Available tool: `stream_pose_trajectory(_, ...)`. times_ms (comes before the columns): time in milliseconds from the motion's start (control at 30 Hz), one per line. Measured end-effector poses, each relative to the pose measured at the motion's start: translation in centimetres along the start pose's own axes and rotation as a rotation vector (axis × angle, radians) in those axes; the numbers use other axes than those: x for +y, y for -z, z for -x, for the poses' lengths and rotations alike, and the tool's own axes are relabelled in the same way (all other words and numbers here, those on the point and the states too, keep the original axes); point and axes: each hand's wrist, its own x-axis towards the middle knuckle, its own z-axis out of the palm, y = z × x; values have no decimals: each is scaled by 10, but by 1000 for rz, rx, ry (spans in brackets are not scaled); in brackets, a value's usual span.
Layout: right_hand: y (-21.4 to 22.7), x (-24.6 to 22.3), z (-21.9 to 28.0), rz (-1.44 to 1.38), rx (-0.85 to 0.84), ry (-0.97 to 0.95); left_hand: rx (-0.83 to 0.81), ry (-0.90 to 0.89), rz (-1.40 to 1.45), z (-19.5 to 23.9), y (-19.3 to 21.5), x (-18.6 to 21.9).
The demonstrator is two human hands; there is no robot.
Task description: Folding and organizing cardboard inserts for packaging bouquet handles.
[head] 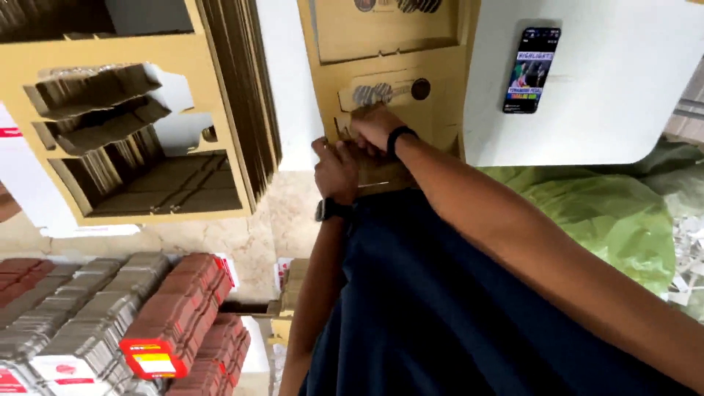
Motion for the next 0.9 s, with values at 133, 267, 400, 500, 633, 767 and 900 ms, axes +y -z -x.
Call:
stream_pose_trajectory(133, 11, -2, 18, 207, -109, 187, -117, 121, 151, -5, 48, 37)
stream_pose_trajectory(267, 27, -42, 68, 347, -160, 194, -250, -22, -95, -51, 22, 19)
stream_pose_trajectory(400, 16, -14, 42, 303, -107, 217, -320, 33, -330, -48, 0, 36)
stream_pose_trajectory(500, 12, -7, 32, 408, -84, 273, -274, 4, -470, -33, 9, 63)
stream_pose_trajectory(633, 11, 7, 28, 523, -72, 298, -274, 55, -539, -40, -5, 63)
stream_pose_trajectory(767, 11, 14, 30, 587, -51, 309, -257, 74, -613, -36, -2, 74)
stream_pose_trajectory(900, -1, 15, 30, 631, -61, 292, -257, 63, -637, -33, 7, 79)
